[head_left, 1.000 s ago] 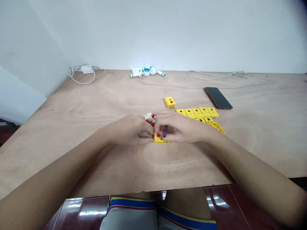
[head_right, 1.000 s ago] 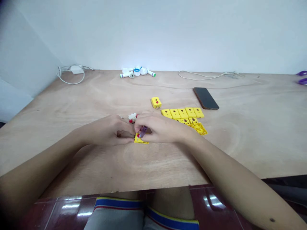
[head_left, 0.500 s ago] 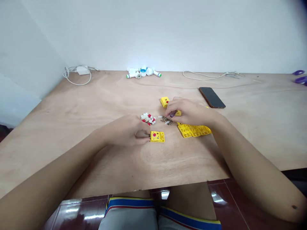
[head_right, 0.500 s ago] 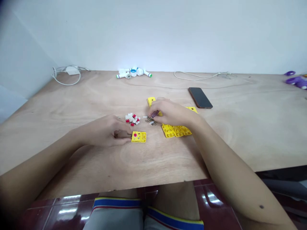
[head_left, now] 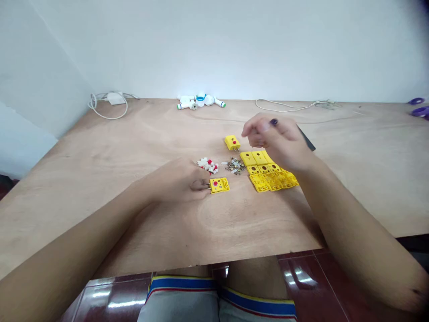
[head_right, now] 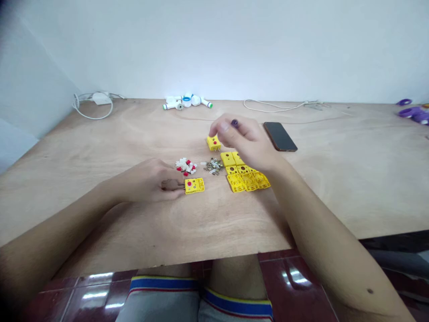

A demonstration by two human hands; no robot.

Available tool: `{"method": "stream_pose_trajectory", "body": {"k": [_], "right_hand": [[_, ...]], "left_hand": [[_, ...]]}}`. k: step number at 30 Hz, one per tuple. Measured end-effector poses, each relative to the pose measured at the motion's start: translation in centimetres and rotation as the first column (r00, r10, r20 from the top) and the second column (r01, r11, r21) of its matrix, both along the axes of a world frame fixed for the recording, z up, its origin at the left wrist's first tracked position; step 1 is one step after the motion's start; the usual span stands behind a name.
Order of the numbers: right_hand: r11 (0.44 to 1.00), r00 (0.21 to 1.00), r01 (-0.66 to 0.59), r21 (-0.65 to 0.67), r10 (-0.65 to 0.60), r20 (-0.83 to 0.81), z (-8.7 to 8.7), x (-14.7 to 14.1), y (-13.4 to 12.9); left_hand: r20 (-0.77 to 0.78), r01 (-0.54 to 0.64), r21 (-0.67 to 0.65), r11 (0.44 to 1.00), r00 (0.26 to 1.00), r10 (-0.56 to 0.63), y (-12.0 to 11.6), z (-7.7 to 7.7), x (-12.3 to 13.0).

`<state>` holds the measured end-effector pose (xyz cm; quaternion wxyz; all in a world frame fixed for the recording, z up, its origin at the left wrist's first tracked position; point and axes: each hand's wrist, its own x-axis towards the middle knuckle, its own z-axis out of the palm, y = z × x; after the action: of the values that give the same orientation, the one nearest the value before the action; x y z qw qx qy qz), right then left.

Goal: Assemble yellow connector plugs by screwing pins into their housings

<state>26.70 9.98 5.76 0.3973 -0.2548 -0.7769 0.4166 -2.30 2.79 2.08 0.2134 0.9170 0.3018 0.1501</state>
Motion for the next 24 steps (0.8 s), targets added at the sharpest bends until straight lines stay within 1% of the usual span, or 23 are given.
{"method": "stream_pose_trajectory", "body": {"k": [2, 3, 5, 8, 11, 15, 18, 21, 24], "right_hand": [[0.988, 0.972, -0.088, -0.128, 0.057, -0.229, 0.3, 0.0, 0.1], [0.977, 0.954, -0.124, -0.174, 0.069, -0.292, 0.4, 0.0, 0.1], [0.961, 0.941, -0.158, -0.226, 0.077, -0.33, 0.4, 0.0, 0.0], [0.961, 0.941, -0.172, -0.219, 0.094, -0.326, -0.3, -0.2, -0.1], [0.976, 0.953, -0.139, -0.168, 0.085, -0.291, -1.4, -0.7, -0.4], [0.962, 0.957, -0.165, -0.218, 0.103, -0.271, -2.5, -1.7, -0.8], [0.959, 0.957, -0.186, -0.212, 0.129, -0.259, -2.7, -2.3, -1.3], [0.972, 0.966, -0.188, -0.144, 0.156, -0.208, -2.8, -2.7, -1.7], [0.978, 0.971, -0.188, -0.088, 0.172, -0.163, -2.9, -2.8, -1.8]], "left_hand": [[-0.003, 0.006, -0.006, 1.0, 1.0, -0.006, 0.0, 0.0, 0.0], [-0.006, 0.009, -0.012, 1.0, 1.0, -0.009, 0.1, 0.0, 0.0], [-0.012, 0.011, -0.021, 1.0, 1.0, -0.012, 0.1, 0.0, 0.0], [-0.004, 0.013, -0.014, 1.0, 1.0, -0.014, 0.0, 0.0, 0.0], [0.023, 0.034, -0.013, 0.999, 0.999, -0.033, 0.0, 0.0, 0.0], [0.02, 0.014, -0.011, 1.0, 1.0, -0.014, 0.0, -0.1, 0.0], [0.024, -0.02, 0.002, 1.0, 1.0, 0.02, 0.0, -0.1, -0.2], [0.058, -0.033, 0.017, 0.999, 0.998, 0.032, 0.1, 0.0, -0.5], [0.13, -0.036, 0.077, 0.996, 0.991, 0.025, 0.1, -0.2, -0.4]]}}
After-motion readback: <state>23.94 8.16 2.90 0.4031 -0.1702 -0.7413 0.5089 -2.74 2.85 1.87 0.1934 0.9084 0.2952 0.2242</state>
